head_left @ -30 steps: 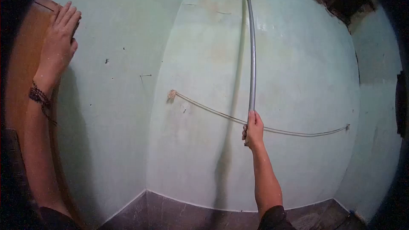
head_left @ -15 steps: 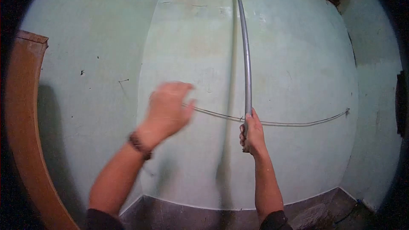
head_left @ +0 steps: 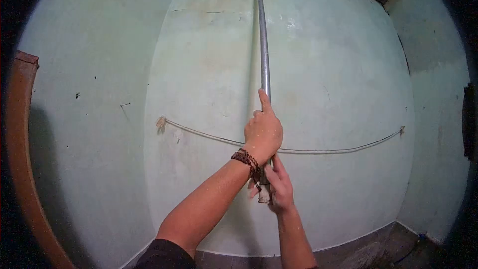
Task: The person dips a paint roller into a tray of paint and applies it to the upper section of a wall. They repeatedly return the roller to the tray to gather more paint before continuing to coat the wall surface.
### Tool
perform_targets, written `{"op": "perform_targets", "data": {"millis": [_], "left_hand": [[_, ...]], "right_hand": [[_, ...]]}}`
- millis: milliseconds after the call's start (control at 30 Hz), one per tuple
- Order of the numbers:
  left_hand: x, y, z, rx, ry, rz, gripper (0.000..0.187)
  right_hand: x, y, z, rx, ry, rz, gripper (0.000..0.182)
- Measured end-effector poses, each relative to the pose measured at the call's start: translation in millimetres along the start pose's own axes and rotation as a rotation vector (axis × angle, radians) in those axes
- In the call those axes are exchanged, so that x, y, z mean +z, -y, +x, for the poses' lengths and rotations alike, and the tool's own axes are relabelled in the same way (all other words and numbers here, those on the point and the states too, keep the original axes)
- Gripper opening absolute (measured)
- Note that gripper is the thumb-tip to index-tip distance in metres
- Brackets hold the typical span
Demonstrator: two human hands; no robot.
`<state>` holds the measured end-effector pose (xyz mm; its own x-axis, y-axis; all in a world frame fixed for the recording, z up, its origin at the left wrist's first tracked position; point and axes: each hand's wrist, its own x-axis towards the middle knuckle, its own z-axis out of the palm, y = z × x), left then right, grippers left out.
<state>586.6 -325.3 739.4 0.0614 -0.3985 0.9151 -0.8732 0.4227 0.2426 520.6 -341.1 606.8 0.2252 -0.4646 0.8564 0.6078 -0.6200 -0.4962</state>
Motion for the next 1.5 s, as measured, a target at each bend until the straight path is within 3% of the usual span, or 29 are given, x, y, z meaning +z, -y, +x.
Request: {"op": "perform_targets", "data": {"millis": [100,200,333,400,500,567,700,933,1033,1133,1267,1400,1500], "left_hand": [[2,1,3,-0.002,0.038,-0.015,0.072],[-5,-5,39,0.012,0.055,-0.026,0.074],[-18,-8,128,0.080,-0.076,-0.058,0.071],[-24,-13,179,0.156,-0.169,-0.075,0.052],[-46,-28,231,0.134,-0.077,-0.084,0.065],[-51,-34,249,0.125,-0.117,-0.095,0.066],[-31,-33,236,0.092,-0.120,-0.122,0.071],[28,-16,104,-0.012,-0.053,-0.148,0.075],[38,-11,52,-0.027,-0.084,-0.190,0.071],[31,-10,23,-0.068,0.022,-0.258,0.073],[21,-14,78,0.013,-0.051,-0.221,0.073],[-9,-27,184,0.047,-0.092,-0.255,0.076],[-26,-36,228,0.060,-0.108,-0.254,0.076]], "right_hand": [[10,2,-12,0.054,-0.007,0.248,0.061],[18,11,23,0.058,-0.205,-0.022,0.054],[19,30,111,-0.155,-0.185,-0.319,0.052],[30,62,144,-0.141,-0.204,-0.319,0.050],[27,84,202,-0.227,-0.257,-0.537,0.051],[36,106,214,-0.116,-0.221,-0.616,0.051],[24,97,203,-0.091,-0.240,-0.616,0.050],[-39,7,107,-0.241,-0.248,-0.615,0.048],[-30,2,47,-0.217,-0.256,-0.610,0.049],[-19,4,20,-0.160,-0.273,-0.573,0.049],[-18,24,70,-0.309,-0.251,-0.730,0.050],[-16,58,181,-0.269,-0.267,-0.801,0.050],[21,105,196,-0.120,-0.273,-0.665,0.050]]}}
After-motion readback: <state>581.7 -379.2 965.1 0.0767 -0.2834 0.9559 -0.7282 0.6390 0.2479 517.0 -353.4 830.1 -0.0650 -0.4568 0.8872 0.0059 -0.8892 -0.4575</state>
